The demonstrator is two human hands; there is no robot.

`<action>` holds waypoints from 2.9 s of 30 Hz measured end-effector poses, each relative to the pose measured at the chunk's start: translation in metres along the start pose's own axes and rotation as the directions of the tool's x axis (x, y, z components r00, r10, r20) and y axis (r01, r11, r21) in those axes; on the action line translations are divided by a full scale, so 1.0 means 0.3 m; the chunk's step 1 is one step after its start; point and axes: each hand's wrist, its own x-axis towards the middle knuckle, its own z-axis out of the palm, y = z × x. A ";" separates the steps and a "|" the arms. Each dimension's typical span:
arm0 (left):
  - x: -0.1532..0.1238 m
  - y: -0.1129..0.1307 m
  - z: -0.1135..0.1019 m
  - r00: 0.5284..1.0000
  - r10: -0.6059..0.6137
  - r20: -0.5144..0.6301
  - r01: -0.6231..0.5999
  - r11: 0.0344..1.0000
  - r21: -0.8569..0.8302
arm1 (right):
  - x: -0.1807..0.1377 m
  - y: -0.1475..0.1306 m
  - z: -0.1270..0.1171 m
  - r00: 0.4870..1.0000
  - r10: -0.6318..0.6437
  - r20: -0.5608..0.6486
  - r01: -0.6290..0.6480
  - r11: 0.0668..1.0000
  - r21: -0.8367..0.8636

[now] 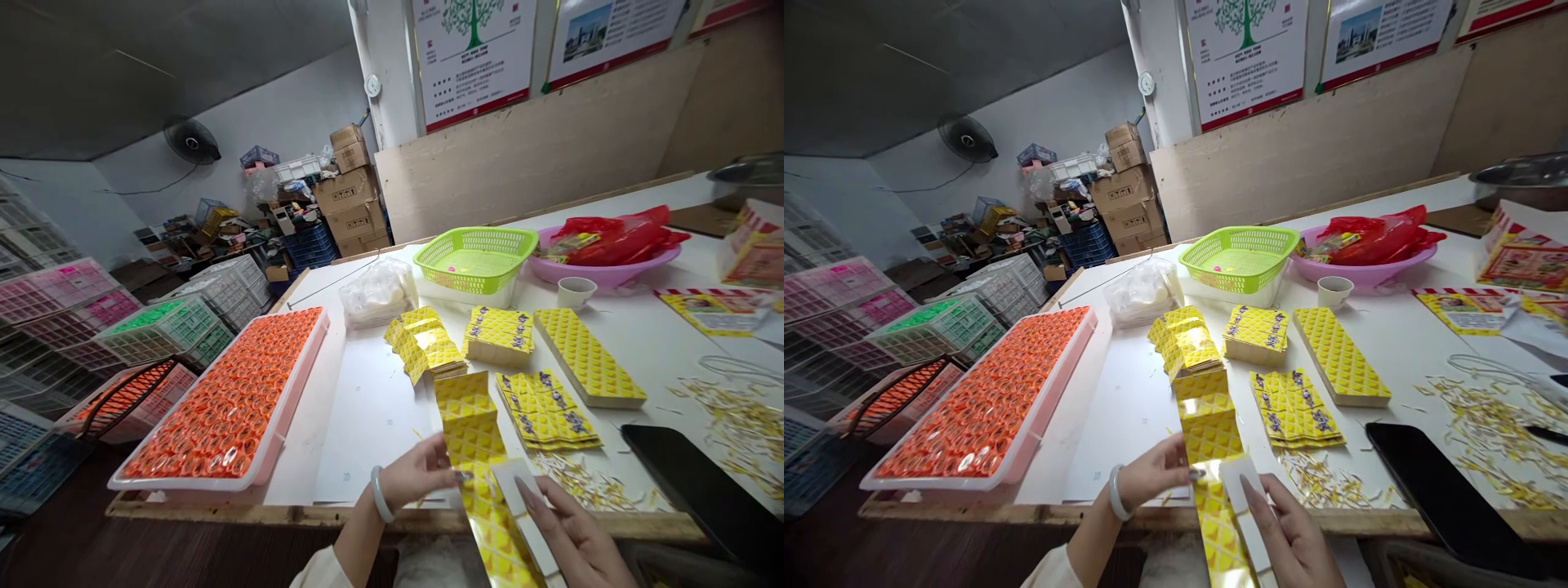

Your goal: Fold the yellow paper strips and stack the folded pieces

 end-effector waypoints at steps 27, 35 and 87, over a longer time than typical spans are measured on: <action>0.113 0.040 -0.055 0.901 0.084 -0.426 -0.019 0.988 0.155 | 0.028 0.045 0.002 0.974 -0.202 0.099 0.220 0.951 -0.219; 0.105 0.034 -0.085 0.965 0.035 -0.261 0.034 0.966 0.257 | 0.021 0.030 -0.005 0.978 -0.191 0.084 0.206 0.945 -0.252; 0.193 -0.241 -0.075 0.946 0.309 0.101 -0.175 0.223 0.959 | 0.459 0.203 -0.064 0.871 -0.318 0.375 0.418 0.078 -0.905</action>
